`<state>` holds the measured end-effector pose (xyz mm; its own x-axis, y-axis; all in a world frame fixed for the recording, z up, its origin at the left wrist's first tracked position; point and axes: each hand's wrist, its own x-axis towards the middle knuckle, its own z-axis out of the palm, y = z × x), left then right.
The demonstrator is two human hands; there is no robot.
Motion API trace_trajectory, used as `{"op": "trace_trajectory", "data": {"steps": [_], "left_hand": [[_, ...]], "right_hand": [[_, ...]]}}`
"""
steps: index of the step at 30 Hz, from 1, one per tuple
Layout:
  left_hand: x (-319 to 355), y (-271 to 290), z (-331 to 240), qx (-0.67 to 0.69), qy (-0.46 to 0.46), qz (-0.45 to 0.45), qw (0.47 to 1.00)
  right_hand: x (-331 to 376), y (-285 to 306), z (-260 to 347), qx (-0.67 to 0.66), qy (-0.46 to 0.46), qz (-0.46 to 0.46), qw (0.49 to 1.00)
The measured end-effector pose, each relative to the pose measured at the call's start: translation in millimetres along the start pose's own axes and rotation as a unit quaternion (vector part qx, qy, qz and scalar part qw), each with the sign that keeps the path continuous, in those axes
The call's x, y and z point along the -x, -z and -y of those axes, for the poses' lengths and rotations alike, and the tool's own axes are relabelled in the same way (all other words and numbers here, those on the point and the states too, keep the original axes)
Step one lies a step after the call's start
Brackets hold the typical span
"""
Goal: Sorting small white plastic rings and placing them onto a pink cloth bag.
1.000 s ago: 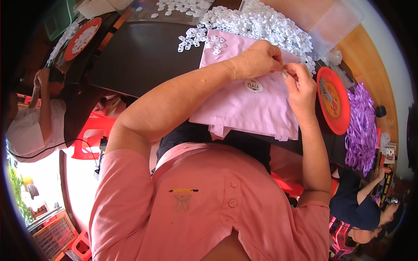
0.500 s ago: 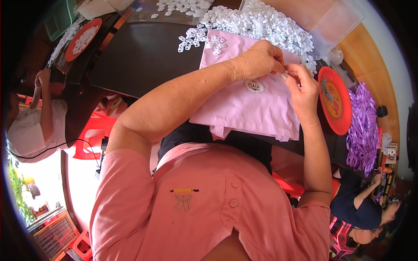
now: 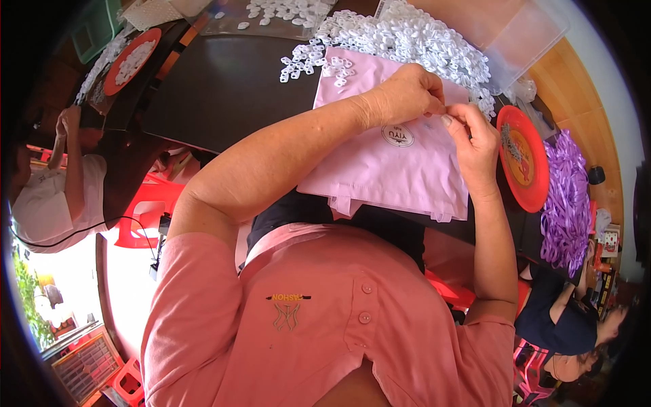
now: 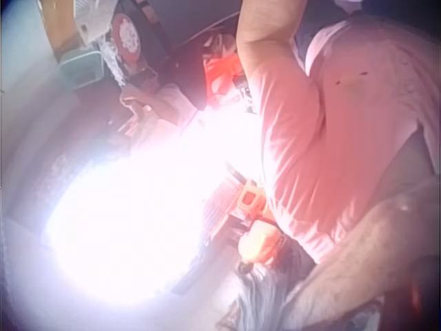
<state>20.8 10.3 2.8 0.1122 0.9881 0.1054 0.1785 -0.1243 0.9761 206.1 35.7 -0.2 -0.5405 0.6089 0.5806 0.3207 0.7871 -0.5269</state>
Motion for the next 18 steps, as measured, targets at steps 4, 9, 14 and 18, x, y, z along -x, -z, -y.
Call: {"op": "trace_trajectory", "data": {"steps": [4,9,14,18], "left_hand": [[-0.2,0.0,1.0,-0.004,0.002,-0.002,1.0],[-0.2,0.4,0.8,-0.015,0.0,-0.002,1.0],[-1.2,0.4,0.8,-0.014,0.004,-0.006,1.0],[-1.7,0.7,4.2,-0.021,-0.015,-0.006,1.0]], "right_hand": [[-0.8,0.3,1.7,0.0,-0.003,0.006,1.0],[-0.8,0.7,1.5,0.005,0.005,0.005,1.0],[-0.2,1.3,1.3,0.005,0.004,0.018,1.0],[-0.7,1.4,3.1,0.006,0.0,0.018,1.0]]}}
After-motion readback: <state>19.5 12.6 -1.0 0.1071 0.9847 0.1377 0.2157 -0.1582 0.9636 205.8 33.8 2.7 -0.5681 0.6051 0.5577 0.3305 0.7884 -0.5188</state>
